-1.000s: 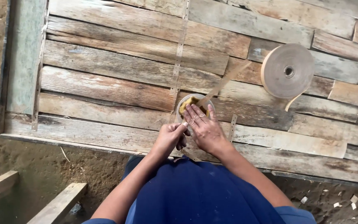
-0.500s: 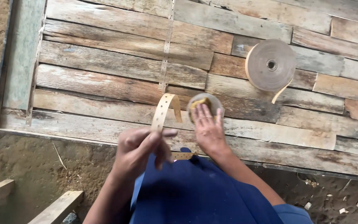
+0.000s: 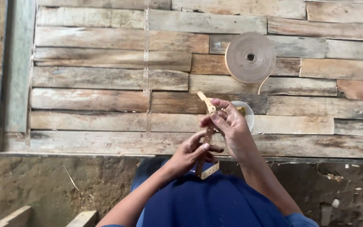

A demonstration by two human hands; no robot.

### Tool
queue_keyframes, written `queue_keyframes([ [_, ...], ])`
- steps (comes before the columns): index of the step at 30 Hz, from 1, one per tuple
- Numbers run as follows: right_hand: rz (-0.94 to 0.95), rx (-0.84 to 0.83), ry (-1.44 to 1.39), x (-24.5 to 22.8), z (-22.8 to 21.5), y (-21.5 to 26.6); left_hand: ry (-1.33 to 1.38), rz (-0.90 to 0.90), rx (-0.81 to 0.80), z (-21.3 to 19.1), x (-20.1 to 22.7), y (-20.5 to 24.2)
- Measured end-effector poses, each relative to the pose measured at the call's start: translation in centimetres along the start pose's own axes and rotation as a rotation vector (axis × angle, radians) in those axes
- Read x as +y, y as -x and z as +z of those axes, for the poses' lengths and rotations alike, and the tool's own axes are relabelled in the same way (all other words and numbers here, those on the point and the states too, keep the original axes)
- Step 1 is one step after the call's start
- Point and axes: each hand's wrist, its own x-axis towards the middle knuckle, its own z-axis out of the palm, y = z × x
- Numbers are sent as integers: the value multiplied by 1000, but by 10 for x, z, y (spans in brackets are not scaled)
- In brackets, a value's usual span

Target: The person applies a brown paste from a plastic container onto a perforated wooden strip using their fingers, then presses the strip onto a wooden workbench surface. They repeat this process with additional strips, smoothing each one down by hand.

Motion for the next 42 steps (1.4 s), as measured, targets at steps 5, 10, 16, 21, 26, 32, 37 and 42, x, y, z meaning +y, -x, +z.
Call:
queue_keyframes([
  [5,-192,-2,216,-14,10,1,136,-224,-3,-5,49,-44],
  [10,-38,59,215,28,-11,-10,283,-156,202,-58,41,-134],
  [16,183,293,195,91,-6,-39,-64,-92,442,-106,90,-201],
  [21,249,398,184,118,2,-69,-480,-90,481,-168,82,-256],
  [26,342,513,97,133,2,-91,-1222,60,441,-213,66,-302],
  [32,268,532,118,156,1,-103,-1585,567,499,-218,58,-316],
  [37,311,535,155,155,1,-110,-1567,521,501,-215,57,-313],
  [42,355,550,162,147,5,-117,-1586,445,512,-212,55,-317],
])
